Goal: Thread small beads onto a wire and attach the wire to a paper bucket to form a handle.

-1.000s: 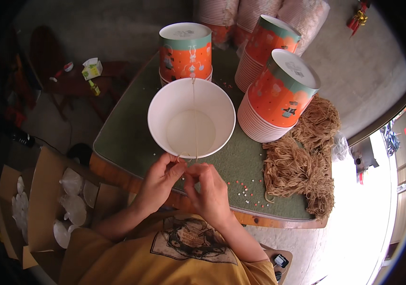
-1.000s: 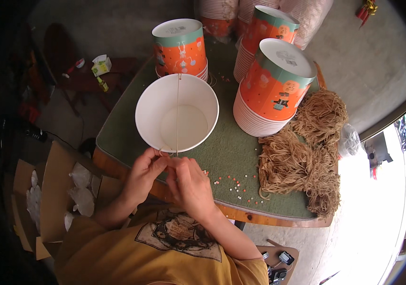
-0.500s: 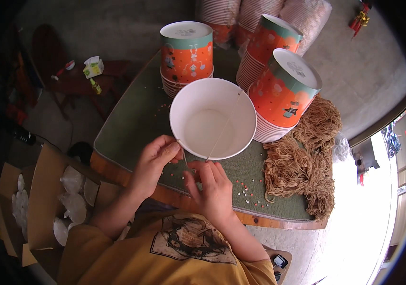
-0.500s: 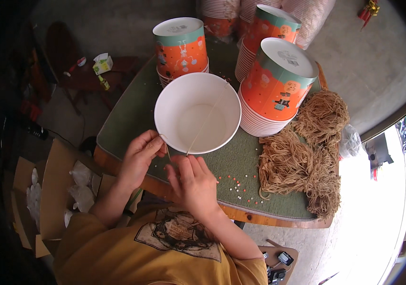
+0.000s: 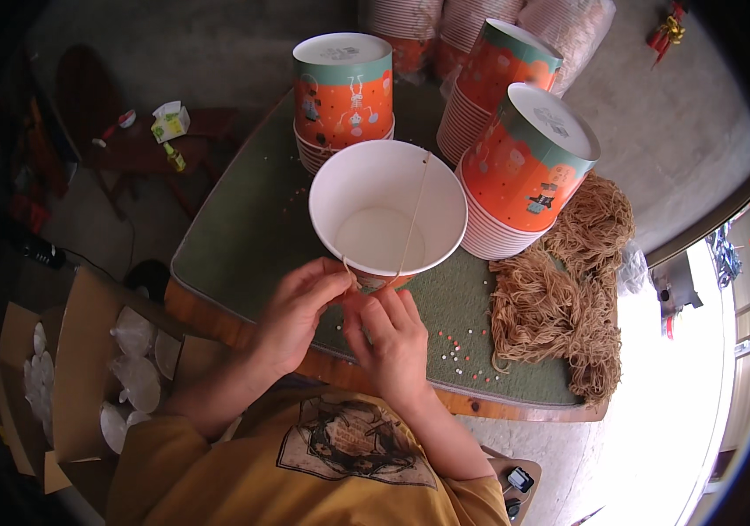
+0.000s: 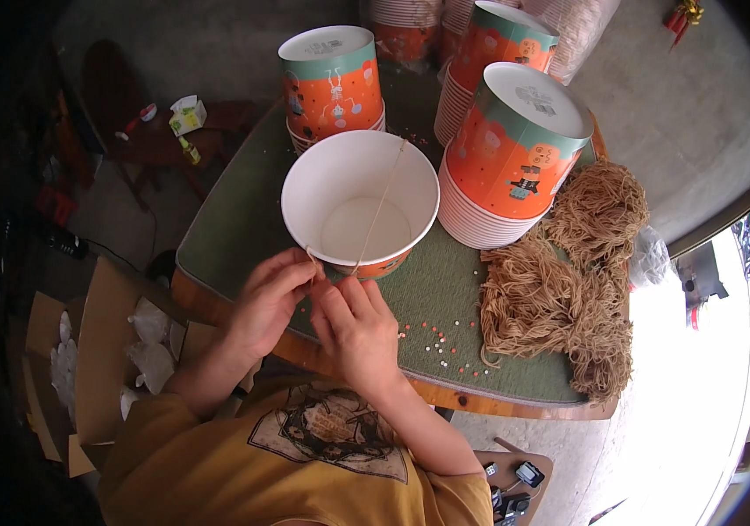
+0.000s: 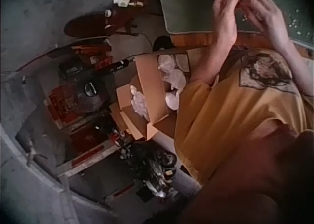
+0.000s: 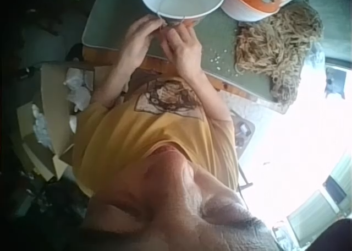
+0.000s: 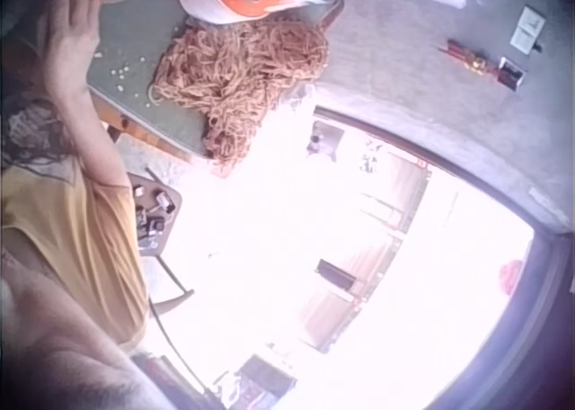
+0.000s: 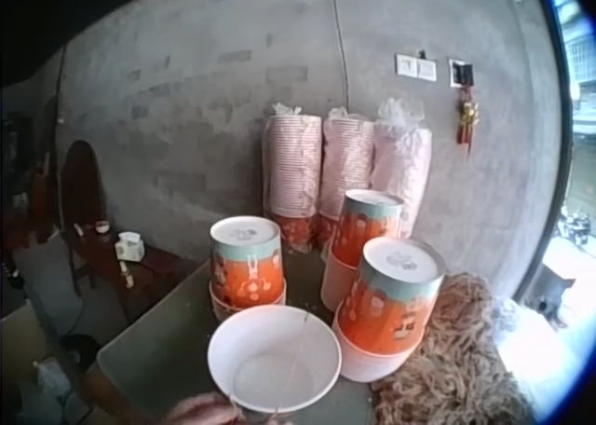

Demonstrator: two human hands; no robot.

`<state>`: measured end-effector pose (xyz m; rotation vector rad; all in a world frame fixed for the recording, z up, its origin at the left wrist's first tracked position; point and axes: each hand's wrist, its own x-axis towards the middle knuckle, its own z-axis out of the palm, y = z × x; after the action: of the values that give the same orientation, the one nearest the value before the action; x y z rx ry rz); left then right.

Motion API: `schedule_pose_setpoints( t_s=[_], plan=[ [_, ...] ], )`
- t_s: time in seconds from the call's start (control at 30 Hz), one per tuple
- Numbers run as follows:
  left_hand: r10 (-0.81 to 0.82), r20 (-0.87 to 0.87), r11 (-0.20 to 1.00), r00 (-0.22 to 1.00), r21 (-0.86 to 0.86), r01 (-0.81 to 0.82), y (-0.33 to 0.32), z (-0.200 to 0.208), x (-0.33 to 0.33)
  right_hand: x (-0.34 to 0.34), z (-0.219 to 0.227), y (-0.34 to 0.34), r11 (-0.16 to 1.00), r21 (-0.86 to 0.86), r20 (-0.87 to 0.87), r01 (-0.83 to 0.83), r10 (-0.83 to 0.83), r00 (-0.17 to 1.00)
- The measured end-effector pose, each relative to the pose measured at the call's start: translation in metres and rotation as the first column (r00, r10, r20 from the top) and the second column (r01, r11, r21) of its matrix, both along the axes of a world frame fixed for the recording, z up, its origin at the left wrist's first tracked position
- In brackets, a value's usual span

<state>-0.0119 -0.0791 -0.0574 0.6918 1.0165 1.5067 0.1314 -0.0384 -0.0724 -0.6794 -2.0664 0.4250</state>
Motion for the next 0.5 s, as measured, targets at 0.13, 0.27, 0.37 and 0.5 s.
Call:
schedule_pose_setpoints(
  t_s=[0.13,0.27,0.37,0.5],
  plan=[
    [0.028,0.019,0.999,0.999,-0.027,-0.027,0.004,0.002,0.000,0.002,0.001,-0.003,1.000,-0.006,-0.007,-0.013,0.013,1.000],
    [0.084,-0.026,0.996,0.996,-0.039,-0.085,0.006,0.003,-0.007,0.006,0.000,-0.005,1.000,0.011,0.013,-0.015,0.015,1.000],
    [0.053,-0.078,0.998,0.996,-0.021,-0.055,0.005,0.002,-0.010,0.007,0.000,-0.003,0.999,0.031,0.033,-0.028,0.027,0.999],
    [0.012,-0.018,0.997,1.000,-0.071,-0.014,0.006,0.004,-0.011,0.005,-0.004,0.001,0.994,0.087,0.076,-0.068,0.062,0.995]
  ],
)
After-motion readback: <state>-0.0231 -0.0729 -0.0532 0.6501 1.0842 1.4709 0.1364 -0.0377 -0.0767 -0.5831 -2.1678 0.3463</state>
